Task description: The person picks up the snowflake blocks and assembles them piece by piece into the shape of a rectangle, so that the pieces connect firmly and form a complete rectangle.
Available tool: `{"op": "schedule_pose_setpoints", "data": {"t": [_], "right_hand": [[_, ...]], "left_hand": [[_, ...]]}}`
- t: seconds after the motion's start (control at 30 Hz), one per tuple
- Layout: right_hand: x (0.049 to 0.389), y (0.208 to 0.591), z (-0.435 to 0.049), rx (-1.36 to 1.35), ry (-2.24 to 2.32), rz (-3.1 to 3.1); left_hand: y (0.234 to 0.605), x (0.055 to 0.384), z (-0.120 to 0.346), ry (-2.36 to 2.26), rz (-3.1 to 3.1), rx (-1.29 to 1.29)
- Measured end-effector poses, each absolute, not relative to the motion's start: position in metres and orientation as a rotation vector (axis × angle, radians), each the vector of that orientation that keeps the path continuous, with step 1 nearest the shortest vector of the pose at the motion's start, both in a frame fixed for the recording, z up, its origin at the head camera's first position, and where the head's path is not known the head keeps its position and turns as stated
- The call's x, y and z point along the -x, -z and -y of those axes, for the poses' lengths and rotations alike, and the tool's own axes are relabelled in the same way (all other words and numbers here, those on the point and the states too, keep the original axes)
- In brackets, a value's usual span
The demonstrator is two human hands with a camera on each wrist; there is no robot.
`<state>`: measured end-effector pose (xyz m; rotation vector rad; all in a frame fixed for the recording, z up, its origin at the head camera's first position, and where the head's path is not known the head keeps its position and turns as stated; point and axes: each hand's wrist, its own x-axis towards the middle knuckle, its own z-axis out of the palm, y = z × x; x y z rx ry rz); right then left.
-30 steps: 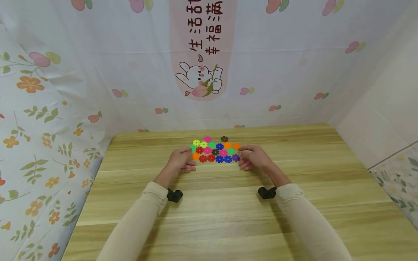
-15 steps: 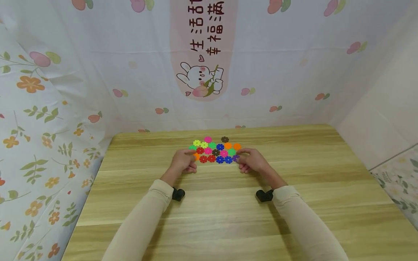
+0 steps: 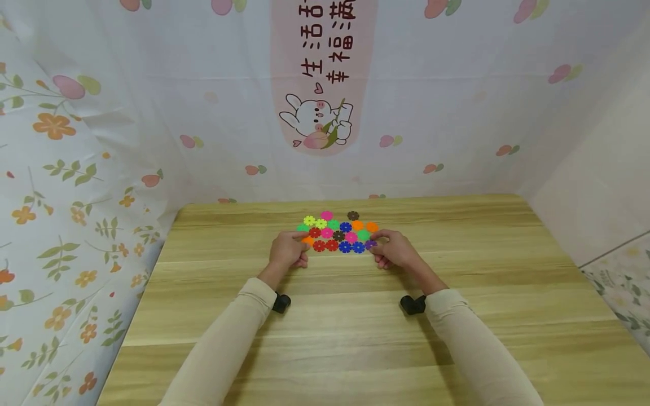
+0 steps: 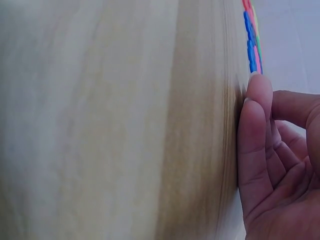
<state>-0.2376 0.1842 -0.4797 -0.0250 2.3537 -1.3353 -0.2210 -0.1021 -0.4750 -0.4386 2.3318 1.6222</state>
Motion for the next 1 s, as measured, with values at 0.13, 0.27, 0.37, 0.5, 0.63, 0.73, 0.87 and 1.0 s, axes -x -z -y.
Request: {"op": "schedule_pose_setpoints", "data": {"t": [0.13, 0.27, 0.37, 0.5, 0.63, 0.73, 0.87, 1.0], "right_hand": [[0.2392, 0.4791, -0.1848, 0.034, 1.346, -2.342], [0.2404, 0.4774, -0.1846, 0.024, 1.356, -2.324], [0.2410, 0.4756, -0.1844, 0.014, 1.348, -2.320], [0.2420, 0.4745, -0.1842, -0.017, 1.342, -2.310], [0.2439, 0.4766, -0.1852, -0.053, 1.350, -2.285], [0.2446, 0.4768, -0.1862, -0.066, 1.341, -2.272], [0.2441, 0.4740, -0.1872, -0.062, 1.313, -2.267], [0.2451, 0.4752, -0.1897, -0.033, 1.309, -2.261]], "left_hand": [[0.4744, 0.2217, 0.1003, -1.606, -2.353, 0.452], [0.4732, 0.2224, 0.1006, -1.587, -2.377, 0.435], [0.4723, 0.2229, 0.1012, -1.586, -2.372, 0.434], [0.4711, 0.2231, 0.1024, -1.603, -2.334, 0.440], [0.4704, 0.2222, 0.1044, -1.625, -2.294, 0.425], [0.4710, 0.2221, 0.1061, -1.630, -2.273, 0.418], [0.4713, 0.2221, 0.1073, -1.622, -2.247, 0.426], [0.4694, 0.2201, 0.1084, -1.633, -2.219, 0.420]]}}
